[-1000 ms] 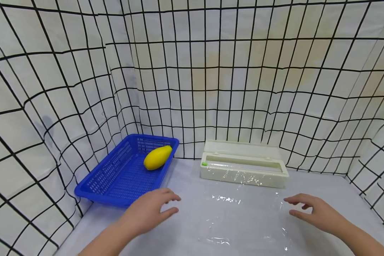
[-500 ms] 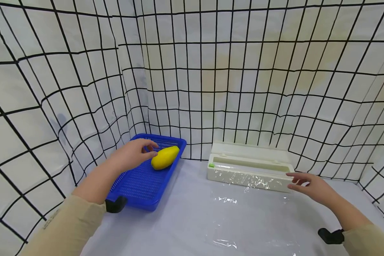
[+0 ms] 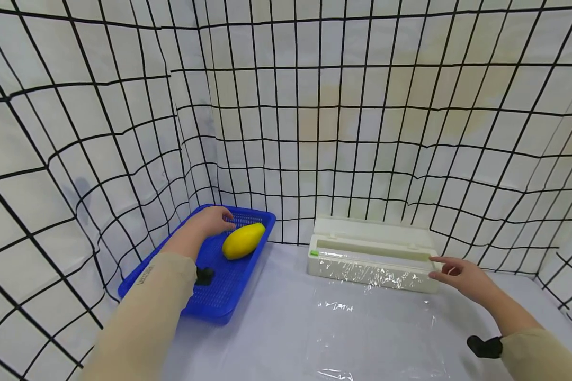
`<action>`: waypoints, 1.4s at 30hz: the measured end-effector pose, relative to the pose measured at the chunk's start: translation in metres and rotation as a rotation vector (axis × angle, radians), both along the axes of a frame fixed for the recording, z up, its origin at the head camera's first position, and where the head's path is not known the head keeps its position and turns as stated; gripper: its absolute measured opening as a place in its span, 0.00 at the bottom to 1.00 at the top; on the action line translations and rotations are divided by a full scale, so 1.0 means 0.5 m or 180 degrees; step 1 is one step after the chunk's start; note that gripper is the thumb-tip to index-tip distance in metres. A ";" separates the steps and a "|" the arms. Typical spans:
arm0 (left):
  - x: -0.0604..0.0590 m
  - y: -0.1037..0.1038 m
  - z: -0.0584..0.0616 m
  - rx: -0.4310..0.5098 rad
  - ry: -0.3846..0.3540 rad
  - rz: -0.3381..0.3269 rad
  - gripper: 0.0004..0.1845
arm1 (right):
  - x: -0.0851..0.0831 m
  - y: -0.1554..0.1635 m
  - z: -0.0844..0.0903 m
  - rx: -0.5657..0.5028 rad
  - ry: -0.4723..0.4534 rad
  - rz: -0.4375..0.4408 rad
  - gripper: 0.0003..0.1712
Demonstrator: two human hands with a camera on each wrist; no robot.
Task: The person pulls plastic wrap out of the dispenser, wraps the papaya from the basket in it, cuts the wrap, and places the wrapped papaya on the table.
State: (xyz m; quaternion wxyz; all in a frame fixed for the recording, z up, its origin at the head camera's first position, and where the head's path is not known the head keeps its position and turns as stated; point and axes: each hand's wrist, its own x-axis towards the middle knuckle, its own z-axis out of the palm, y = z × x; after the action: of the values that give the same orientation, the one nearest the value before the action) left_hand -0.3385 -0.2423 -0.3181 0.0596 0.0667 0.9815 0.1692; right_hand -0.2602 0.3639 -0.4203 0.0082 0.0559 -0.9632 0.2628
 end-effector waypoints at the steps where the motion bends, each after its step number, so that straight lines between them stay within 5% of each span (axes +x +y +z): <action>1: -0.005 0.000 -0.006 -0.0029 -0.0030 0.0047 0.25 | -0.001 0.001 -0.002 -0.0003 -0.0013 -0.0019 0.41; 21: -0.075 0.023 -0.123 0.0043 -0.0799 0.0436 0.41 | -0.011 0.041 -0.050 -0.0095 -0.0064 -0.0047 0.36; 32: -0.106 0.037 -0.131 0.0055 -0.0843 0.0456 0.43 | -0.016 0.052 -0.049 -0.0176 -0.0098 -0.0025 0.37; 42: -0.096 0.041 -0.131 0.0089 -0.1023 0.0542 0.47 | -0.015 0.050 -0.047 -0.0204 -0.0126 -0.0037 0.35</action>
State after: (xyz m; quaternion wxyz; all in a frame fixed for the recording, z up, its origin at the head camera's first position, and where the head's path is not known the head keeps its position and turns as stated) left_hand -0.3866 -0.2216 -0.3838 0.2002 -0.0437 0.9590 0.1958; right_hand -0.2678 0.3891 -0.4438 -0.0075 0.0448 -0.9545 0.2946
